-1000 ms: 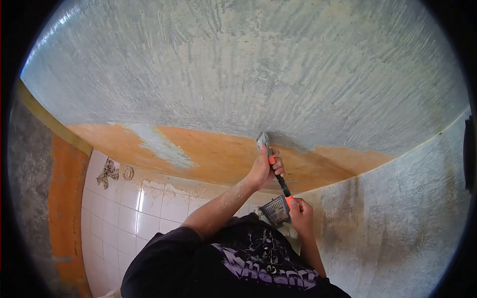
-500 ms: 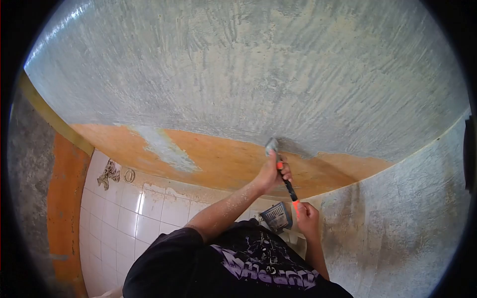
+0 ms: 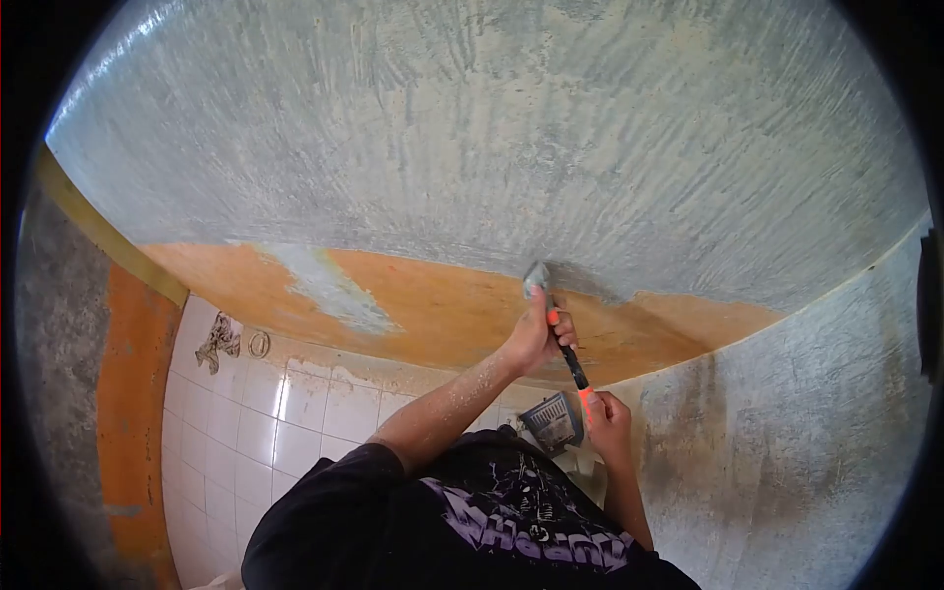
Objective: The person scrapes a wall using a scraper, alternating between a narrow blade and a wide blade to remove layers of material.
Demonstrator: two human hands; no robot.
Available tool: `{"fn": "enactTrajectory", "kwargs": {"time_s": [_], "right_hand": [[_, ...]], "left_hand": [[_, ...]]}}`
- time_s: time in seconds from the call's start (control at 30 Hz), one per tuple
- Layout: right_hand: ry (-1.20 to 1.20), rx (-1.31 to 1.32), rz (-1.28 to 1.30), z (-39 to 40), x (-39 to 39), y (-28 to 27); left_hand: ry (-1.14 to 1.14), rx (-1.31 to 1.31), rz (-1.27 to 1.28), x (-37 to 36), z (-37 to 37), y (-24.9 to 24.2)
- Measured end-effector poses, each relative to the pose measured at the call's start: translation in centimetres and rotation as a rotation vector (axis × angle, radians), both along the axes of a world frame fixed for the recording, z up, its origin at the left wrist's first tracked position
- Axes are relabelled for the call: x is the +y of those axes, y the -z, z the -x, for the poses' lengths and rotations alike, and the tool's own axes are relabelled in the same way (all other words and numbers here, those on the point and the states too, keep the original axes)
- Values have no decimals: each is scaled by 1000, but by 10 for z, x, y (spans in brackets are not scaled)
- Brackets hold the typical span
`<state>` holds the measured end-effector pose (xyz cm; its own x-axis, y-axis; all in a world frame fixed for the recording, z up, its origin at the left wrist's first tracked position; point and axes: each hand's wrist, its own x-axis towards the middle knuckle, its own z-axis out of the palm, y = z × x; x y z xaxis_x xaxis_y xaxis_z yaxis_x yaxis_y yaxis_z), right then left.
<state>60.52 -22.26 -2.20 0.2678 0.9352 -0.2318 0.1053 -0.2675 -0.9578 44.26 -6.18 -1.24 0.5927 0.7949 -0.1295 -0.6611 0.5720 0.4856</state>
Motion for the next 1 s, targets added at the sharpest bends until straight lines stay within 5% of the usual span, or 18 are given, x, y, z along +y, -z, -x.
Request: {"fn": "enactTrajectory", "kwargs": {"time_s": [0.1,0.4,0.5,0.7,1.0], "right_hand": [[-98,-236,-45,21,17,-9],[-12,-12,-10,24,3,10],[-69,-240,-131,37,12,8],[-33,-92,-75,28,5,4],[-119,-25,-48,67,30,29]], "left_hand": [[-73,-50,-86,6,34,5],[-31,34,-6,1,24,-5],[-87,24,16,-1,48,-14],[-55,28,33,2,28,-6],[-150,52,24,10,91,-6]]}}
